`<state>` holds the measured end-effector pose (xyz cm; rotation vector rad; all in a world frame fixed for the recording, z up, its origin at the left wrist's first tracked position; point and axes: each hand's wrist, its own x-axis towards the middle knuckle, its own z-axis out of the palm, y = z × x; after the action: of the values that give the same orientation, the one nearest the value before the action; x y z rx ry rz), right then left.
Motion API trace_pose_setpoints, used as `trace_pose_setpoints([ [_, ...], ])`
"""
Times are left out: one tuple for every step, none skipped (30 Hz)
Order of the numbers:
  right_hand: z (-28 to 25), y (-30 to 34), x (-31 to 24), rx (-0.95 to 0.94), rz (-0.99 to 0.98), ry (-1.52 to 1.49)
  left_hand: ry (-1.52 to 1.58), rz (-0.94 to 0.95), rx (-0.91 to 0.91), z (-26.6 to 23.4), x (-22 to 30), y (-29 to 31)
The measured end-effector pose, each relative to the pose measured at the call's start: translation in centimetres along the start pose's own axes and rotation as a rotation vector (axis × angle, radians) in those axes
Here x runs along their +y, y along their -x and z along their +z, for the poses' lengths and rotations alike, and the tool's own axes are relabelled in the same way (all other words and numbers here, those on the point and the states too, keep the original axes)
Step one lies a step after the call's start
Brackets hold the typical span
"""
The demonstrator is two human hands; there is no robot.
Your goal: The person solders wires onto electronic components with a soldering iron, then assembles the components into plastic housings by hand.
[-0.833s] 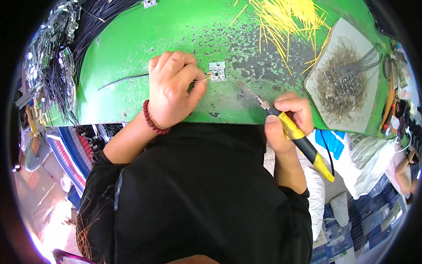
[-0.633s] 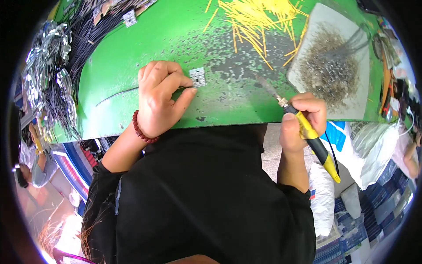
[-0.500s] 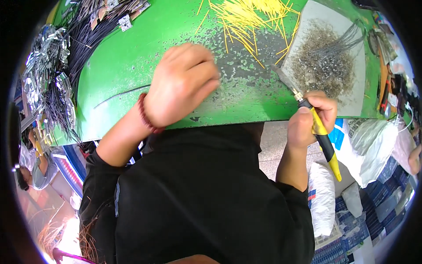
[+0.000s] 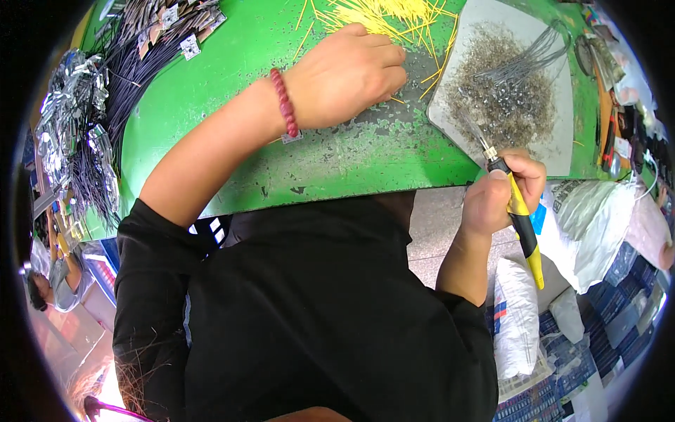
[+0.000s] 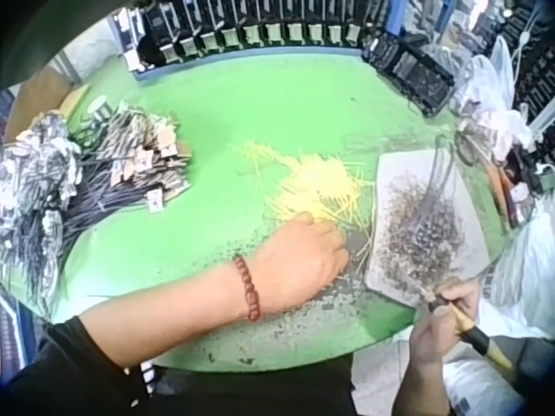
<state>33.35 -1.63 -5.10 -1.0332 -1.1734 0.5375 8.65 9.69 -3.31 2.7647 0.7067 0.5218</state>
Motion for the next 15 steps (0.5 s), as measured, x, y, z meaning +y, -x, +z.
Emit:
trace_pose_setpoints([
  [0.1,-0.1,0.1,0.003,-0.004,-0.019,0.020,-0.060,0.063,-0.5,0.5,0.7],
  [0.2,0.1,0.0,0.003,0.000,-0.023,0.042,-0.119,0.121,-1.1,1.1,1.6],
  [0.5,0.3,-0.1,-0.021,0.005,-0.017,0.031,-0.129,0.183,-1.8,1.4,2.6],
  [0.9,0.4,-0.3,-0.046,0.010,-0.012,0.062,-0.224,0.157,-2.8,2.0,3.9],
  [1.6,0.9,-0.8,-0.089,0.066,-0.039,0.097,-0.317,0.133,-3.8,2.8,5.1],
  [2.5,1.3,-0.9,-0.142,0.080,-0.051,0.140,-0.350,0.238,-4.3,3.2,6.6],
  [3.4,1.7,-0.9,-0.196,0.095,-0.062,0.139,-0.413,0.291,-4.7,3.7,7.9],
  [4.4,2.2,-1.5,-0.229,0.159,-0.074,0.145,-0.473,0.348,-5.2,4.2,9.3],
  [5.1,2.6,-1.6,-0.287,0.168,-0.128,0.119,-0.498,0.316,-5.4,4.7,10.5],
  [5.8,3.1,-1.6,-0.344,0.177,-0.181,0.119,-0.506,0.318,-5.3,5.4,11.2],
  [6.9,3.5,-2.0,-0.374,0.208,-0.228,0.098,-0.556,0.304,-5.2,6.1,12.0],
  [7.7,3.9,-2.3,-0.419,0.242,-0.247,0.079,-0.604,0.289,-5.0,6.6,12.7],
  [8.2,4.2,-2.5,-0.463,0.276,-0.264,0.048,-0.633,0.337,-4.3,7.1,12.9],
  [8.7,4.4,-2.4,-0.510,0.283,-0.263,0.030,-0.643,0.363,-3.9,7.3,13.2],
  [9.0,4.5,-2.4,-0.520,0.285,-0.267,0.013,-0.650,0.388,-3.5,7.3,13.4],
])
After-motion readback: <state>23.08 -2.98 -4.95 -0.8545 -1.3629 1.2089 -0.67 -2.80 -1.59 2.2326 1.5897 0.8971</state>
